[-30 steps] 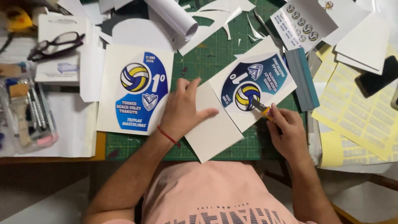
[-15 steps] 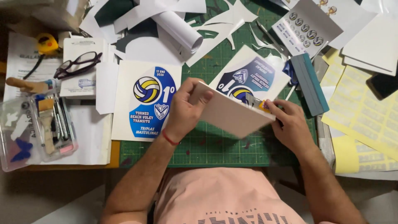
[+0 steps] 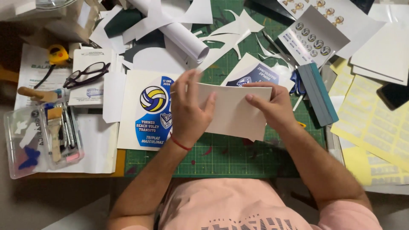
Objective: The person cuts a printed volleyball logo from a sheet using scissors, then peels the backing and applies the sticker to a white card. They smooth the sticker with a squeegee and trim the card edges with a utility knife.
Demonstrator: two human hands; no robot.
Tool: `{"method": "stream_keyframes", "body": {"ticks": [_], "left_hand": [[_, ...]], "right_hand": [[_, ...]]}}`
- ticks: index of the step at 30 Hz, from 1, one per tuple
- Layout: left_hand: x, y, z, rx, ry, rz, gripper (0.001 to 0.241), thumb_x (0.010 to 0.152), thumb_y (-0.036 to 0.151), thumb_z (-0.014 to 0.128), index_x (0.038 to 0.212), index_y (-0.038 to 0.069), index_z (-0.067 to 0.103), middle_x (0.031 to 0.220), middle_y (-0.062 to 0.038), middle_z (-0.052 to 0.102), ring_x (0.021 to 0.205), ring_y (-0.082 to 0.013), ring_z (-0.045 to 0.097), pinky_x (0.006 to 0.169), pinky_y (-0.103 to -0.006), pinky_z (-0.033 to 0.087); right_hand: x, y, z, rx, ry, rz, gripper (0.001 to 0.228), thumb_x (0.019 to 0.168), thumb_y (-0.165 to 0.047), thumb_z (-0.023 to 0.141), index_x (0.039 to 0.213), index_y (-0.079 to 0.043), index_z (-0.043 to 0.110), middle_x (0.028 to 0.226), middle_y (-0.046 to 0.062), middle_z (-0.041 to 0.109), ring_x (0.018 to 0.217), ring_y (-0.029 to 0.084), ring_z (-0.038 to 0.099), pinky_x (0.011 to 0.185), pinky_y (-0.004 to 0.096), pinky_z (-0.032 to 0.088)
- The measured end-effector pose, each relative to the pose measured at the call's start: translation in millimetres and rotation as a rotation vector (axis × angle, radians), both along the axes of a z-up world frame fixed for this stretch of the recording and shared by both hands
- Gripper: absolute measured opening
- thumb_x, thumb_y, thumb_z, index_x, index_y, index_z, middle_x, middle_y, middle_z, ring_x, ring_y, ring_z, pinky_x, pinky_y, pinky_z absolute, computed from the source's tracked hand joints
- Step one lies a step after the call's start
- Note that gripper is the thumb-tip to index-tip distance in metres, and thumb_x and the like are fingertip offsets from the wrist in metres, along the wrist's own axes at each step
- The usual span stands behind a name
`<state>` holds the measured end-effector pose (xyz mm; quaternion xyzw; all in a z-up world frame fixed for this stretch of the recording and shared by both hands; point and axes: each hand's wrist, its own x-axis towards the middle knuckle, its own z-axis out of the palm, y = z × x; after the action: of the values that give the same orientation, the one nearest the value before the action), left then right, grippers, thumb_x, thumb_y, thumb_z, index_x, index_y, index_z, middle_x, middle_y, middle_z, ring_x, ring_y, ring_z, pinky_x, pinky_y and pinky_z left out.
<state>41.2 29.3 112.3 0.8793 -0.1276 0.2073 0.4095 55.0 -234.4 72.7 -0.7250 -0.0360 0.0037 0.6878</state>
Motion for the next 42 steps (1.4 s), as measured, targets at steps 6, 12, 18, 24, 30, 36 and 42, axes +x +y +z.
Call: {"method": "stream_keyframes", "body": {"ticks": [6,12,18,24,30,36,42], "left_hand": [[26.2,-15.5,-26.2,0.274,-0.233,-0.096,0.007,0.103,0.029,0.080,0.107,0.027,0.086,0.098,0.005,0.081,0.100,-0.0211,0.076,0.106,-0.0507,0.047],[37.4,-13.9,-12.8,0.140,0.118,-0.276,0.015,0.103,0.030,0.079,0.097,0.020,0.088,0.088,-0.003,0.084,0.087,-0.0264,0.082,0.090,-0.0412,0.058],[39.5,-7.3,-8.5,0.046,0.288,-0.414,0.021,0.105,0.024,0.075,0.102,0.005,0.085,0.091,-0.017,0.084,0.091,-0.0394,0.084,0.085,-0.0444,0.064],[38.4,-7.0,-17.7,0.063,0.296,-0.426,0.022,0.107,0.023,0.071,0.104,0.003,0.082,0.092,-0.019,0.080,0.092,-0.0408,0.082,0.083,-0.0440,0.066],[35.6,-6.3,-26.1,0.111,0.237,-0.426,0.022,0.109,0.024,0.067,0.106,0.006,0.080,0.091,-0.015,0.078,0.094,-0.0355,0.081,0.085,-0.0403,0.066],[34.2,-11.3,-38.5,0.140,0.150,-0.413,0.019,0.109,0.017,0.064,0.108,0.006,0.079,0.090,-0.014,0.077,0.092,-0.0337,0.081,0.086,-0.0391,0.066],[30.3,-10.8,-35.3,0.166,0.096,-0.402,0.020,0.110,0.014,0.062,0.107,0.007,0.080,0.088,-0.012,0.076,0.090,-0.0307,0.081,0.087,-0.0364,0.066]], "right_hand": [[-8.7,15.0,4.0,-0.041,-0.029,0.012,0.037,0.091,-0.014,0.095,0.127,-0.007,0.089,0.073,0.007,0.081,0.068,0.006,0.072,0.063,0.021,0.055],[-16.1,10.7,1.6,-0.042,-0.007,0.011,0.035,0.090,-0.013,0.093,0.124,-0.008,0.089,0.070,0.007,0.081,0.064,0.006,0.072,0.059,0.021,0.055],[-17.6,15.8,7.6,-0.006,0.019,0.025,0.035,0.089,-0.010,0.093,0.124,-0.006,0.090,0.069,0.007,0.081,0.064,0.005,0.071,0.059,0.021,0.054],[-17.1,14.1,3.2,-0.035,0.012,0.033,0.035,0.089,-0.010,0.094,0.123,-0.005,0.090,0.071,0.011,0.083,0.062,0.009,0.071,0.058,0.024,0.056],[-19.0,13.8,-0.9,-0.037,0.014,0.031,0.035,0.088,-0.009,0.095,0.123,-0.003,0.091,0.074,0.015,0.084,0.062,0.014,0.071,0.060,0.028,0.058],[-18.4,14.4,-4.0,-0.011,0.030,0.015,0.035,0.088,-0.010,0.095,0.122,-0.004,0.091,0.075,0.013,0.085,0.065,0.013,0.073,0.062,0.027,0.058],[-18.6,12.5,-1.4,-0.040,0.023,0.019,0.033,0.089,-0.010,0.096,0.121,-0.003,0.091,0.077,0.018,0.086,0.063,0.018,0.074,0.061,0.030,0.059]]}}
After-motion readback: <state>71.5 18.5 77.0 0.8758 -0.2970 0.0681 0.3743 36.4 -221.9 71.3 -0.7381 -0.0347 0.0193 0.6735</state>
